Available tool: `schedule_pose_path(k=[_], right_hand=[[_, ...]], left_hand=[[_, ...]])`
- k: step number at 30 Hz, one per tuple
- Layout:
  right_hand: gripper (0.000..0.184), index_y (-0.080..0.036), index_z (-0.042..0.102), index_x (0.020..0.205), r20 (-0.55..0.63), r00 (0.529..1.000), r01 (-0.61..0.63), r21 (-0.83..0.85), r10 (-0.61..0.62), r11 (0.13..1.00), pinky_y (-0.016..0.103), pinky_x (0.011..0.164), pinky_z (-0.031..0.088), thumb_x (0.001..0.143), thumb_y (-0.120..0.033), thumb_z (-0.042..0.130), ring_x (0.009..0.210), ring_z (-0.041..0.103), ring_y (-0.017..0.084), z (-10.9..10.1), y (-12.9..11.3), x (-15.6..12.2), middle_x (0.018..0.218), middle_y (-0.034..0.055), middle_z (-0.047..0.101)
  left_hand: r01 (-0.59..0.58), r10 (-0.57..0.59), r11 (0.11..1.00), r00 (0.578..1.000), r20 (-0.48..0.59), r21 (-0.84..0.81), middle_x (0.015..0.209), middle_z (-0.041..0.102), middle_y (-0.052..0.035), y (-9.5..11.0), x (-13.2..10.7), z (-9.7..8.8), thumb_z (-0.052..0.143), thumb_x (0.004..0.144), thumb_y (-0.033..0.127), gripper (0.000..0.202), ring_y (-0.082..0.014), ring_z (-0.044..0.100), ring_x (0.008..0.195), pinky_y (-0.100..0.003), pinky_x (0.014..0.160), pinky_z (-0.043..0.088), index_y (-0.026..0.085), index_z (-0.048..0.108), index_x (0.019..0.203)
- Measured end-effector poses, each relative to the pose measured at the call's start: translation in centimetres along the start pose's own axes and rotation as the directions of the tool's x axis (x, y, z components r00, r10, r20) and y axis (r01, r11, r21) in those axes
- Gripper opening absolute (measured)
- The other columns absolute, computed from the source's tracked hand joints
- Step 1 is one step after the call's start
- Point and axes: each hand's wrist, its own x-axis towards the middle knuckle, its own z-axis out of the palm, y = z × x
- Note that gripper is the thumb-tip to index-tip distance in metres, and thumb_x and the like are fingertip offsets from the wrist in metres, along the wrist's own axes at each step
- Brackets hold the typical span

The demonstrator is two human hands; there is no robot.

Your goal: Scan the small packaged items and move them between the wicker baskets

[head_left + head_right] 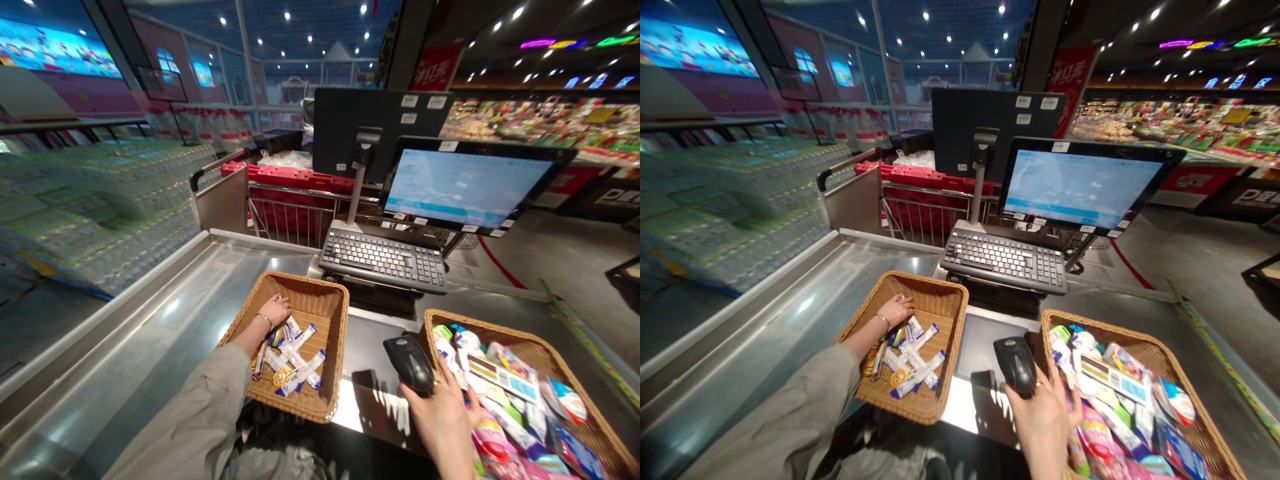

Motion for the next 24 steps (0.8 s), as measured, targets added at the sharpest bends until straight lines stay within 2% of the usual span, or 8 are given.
schedule_pose_path(k=[6, 10, 14, 17, 24], right_hand=[[0.043, -0.023, 0.073, 0.087, -0.001, 0.999, 0.033, -0.04, -0.033, 0.999, 0.059, 0.112, 0.022, 0.078, -0.054, 0.044, 0.13, 0.051, 0.035, 0.3, 0.8, -0.8, 0.111, 0.0125, 0.074], [0.043, -0.023, 0.073, 0.09, -0.016, 1.0, 0.022, -0.054, -0.023, 0.998, 0.06, 0.113, 0.019, 0.079, -0.054, 0.045, 0.131, 0.051, 0.035, 0.1, 1.2, -1.2, 0.11, 0.0115, 0.074], [0.041, -0.024, 0.072, 0.087, -0.025, 1.0, 0.004, -0.052, -0.006, 0.999, 0.059, 0.112, 0.02, 0.077, -0.054, 0.046, 0.129, 0.052, 0.033, -0.1, 1.5, -1.3, 0.108, 0.0107, 0.075], [0.04, -0.024, 0.072, 0.085, -0.017, 1.0, 0.004, -0.049, -0.005, 0.999, 0.059, 0.112, 0.02, 0.076, -0.054, 0.048, 0.13, 0.052, 0.034, -0.1, 1.5, -1.3, 0.107, 0.0114, 0.075], [0.039, -0.025, 0.072, 0.085, -0.021, 0.999, 0.03, -0.016, -0.03, 0.999, 0.059, 0.114, 0.018, 0.077, -0.053, 0.046, 0.13, 0.051, 0.033, -0.5, 0.3, -0.8, 0.11, 0.0109, 0.074]], left_hand=[[-0.007, 0.007, 1.0, 1.0, -0.008, 0.01, 0.086, 0.075, -0.006, -0.2, 0.2, 0.0, 0.061, 0.087, 0.014, 0.015, -0.0192, 0.061, 0.097, -0.042, 0.101, 0.031, 0.022, 0.072, 0.08], [-0.018, 0.018, 1.0, 0.999, -0.03, 0.023, 0.082, 0.073, -0.007, -0.5, -0.1, -0.4, 0.059, 0.088, 0.015, 0.018, -0.02, 0.059, 0.088, -0.045, 0.1, 0.03, 0.022, 0.071, 0.077], [-0.058, 0.06, 0.998, 0.997, -0.055, 0.037, 0.08, 0.072, -0.0073, -0.3, -0.2, -0.9, 0.056, 0.09, 0.013, 0.021, -0.0201, 0.058, 0.086, -0.043, 0.1, 0.033, 0.02, 0.071, 0.076], [-0.094, 0.097, 0.994, 0.992, -0.076, 0.049, 0.079, 0.071, -0.0068, 0.0, -0.3, -1.4, 0.056, 0.09, 0.012, 0.022, -0.0197, 0.058, 0.087, -0.043, 0.105, 0.032, 0.02, 0.07, 0.075], [-0.107, 0.12, 0.99, 0.981, -0.155, 0.091, 0.085, 0.072, -0.0067, 0.0, -0.8, -3.5, 0.052, 0.091, 0.01, 0.024, -0.0199, 0.059, 0.101, -0.047, 0.121, 0.02, 0.02, 0.069, 0.077]])
